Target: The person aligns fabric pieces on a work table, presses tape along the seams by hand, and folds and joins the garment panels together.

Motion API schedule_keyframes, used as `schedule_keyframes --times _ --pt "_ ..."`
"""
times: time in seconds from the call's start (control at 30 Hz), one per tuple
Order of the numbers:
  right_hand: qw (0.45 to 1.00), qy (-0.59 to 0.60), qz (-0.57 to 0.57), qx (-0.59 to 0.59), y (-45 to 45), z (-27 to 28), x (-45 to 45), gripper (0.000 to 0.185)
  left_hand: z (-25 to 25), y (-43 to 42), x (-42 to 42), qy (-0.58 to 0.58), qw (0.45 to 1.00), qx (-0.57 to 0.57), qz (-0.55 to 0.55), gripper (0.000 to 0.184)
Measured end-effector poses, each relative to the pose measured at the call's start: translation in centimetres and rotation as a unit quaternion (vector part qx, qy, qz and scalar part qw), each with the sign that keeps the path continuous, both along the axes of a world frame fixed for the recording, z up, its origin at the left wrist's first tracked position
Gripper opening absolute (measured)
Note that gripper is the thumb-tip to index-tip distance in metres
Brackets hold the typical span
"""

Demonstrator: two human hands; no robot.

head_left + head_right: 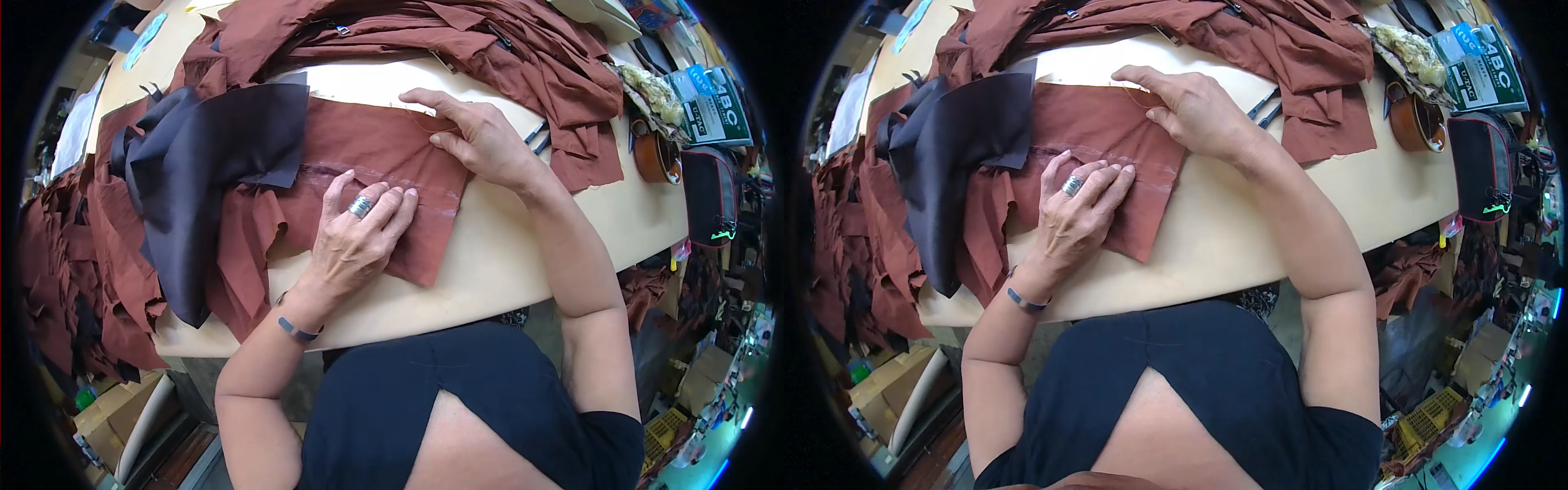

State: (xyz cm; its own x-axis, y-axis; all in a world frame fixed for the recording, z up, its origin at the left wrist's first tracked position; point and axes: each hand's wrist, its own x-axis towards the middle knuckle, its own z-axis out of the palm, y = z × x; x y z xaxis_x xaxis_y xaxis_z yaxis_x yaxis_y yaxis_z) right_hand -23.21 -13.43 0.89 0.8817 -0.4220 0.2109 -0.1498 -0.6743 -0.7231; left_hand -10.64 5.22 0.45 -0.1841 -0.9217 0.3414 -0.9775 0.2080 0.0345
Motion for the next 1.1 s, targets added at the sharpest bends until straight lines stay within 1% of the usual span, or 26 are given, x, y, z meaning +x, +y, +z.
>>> schedule_keyframes --times 0.07,0.17,0.27,0.3,0.33,0.37,0.4,0.43,0.47,0.53,0.57,0.67,0.7,0.8,0.93,0.97,1.1 --pt "1.0 -0.006 0.003 -0.029 0.0 0.2 0.0 0.055 0.1 0.1 -0.1 -0.017 1.0 0.005 -0.002 0.037" --pt "1.0 0.012 0.002 -0.014 0.2 0.9 0.0 0.054 0.5 0.3 -0.2 -0.038 0.999 0.028 -0.006 0.039" --pt "0.999 0.026 0.012 -0.019 -0.1 0.4 0.0 0.054 1.3 0.2 -0.5 -0.05 0.997 0.052 -0.012 0.043" --pt "1.0 0.02 0.012 -0.02 -0.1 -0.2 0.1 0.052 1.4 0.3 -0.6 -0.05 0.997 0.051 -0.015 0.043" --pt "0.998 -0.021 0.013 -0.058 -0.4 -1.1 0.1 0.05 1.4 0.2 -0.7 -0.05 0.998 0.045 -0.019 0.044" --pt "0.994 -0.06 0.003 -0.094 -0.3 -1.3 0.1 0.048 1.4 0.3 -0.9 -0.023 0.998 0.052 -0.007 0.045" --pt "0.994 -0.059 -0.009 -0.087 -0.1 -1.2 0.1 0.047 1.2 0.3 -1.0 0.004 0.998 0.058 0.006 0.046" --pt "0.996 -0.012 -0.009 -0.084 -0.3 -1.1 0.1 0.048 1.2 0.3 -1.2 -0.005 0.998 0.062 0.017 0.046" --pt "0.994 -0.028 -0.009 -0.109 -0.2 -1.0 0.0 0.046 1.2 0.5 -1.3 -0.014 0.997 0.073 0.029 0.046" --pt "0.996 0.019 0.003 -0.088 -0.3 -0.7 0.0 0.052 1.0 0.7 -1.1 -0.029 0.997 0.069 0.021 0.045" --pt "0.996 0.026 0.003 -0.087 -0.2 -0.6 0.0 0.052 1.0 0.7 -1.0 -0.038 0.997 0.071 0.021 0.044" --pt "0.996 0.032 0.006 -0.087 -0.1 -0.4 0.0 0.052 1.5 0.5 -0.6 -0.055 0.997 0.045 -0.019 0.043" --pt "0.995 0.028 0.006 -0.09 -0.1 -0.4 0.0 0.051 1.6 0.4 -0.6 -0.051 0.998 0.041 -0.024 0.044" --pt "0.996 0.034 0.011 -0.079 -0.1 -0.3 0.1 0.05 1.3 0.2 -0.5 0.01 0.998 0.058 -0.001 0.046" --pt "0.997 0.019 0.014 -0.071 -0.3 -0.7 0.0 0.05 0.9 0.4 -0.4 0.095 0.994 0.026 0.04 0.042" --pt "0.997 0.013 0.016 -0.069 -0.3 -0.8 0.0 0.05 1.0 0.4 -0.3 0.087 0.995 0.013 0.035 0.038" --pt "0.996 0.046 0.012 -0.074 -0.2 -0.1 0.0 0.049 0.9 0.5 -0.1 0.106 0.993 0.0 0.053 0.034"
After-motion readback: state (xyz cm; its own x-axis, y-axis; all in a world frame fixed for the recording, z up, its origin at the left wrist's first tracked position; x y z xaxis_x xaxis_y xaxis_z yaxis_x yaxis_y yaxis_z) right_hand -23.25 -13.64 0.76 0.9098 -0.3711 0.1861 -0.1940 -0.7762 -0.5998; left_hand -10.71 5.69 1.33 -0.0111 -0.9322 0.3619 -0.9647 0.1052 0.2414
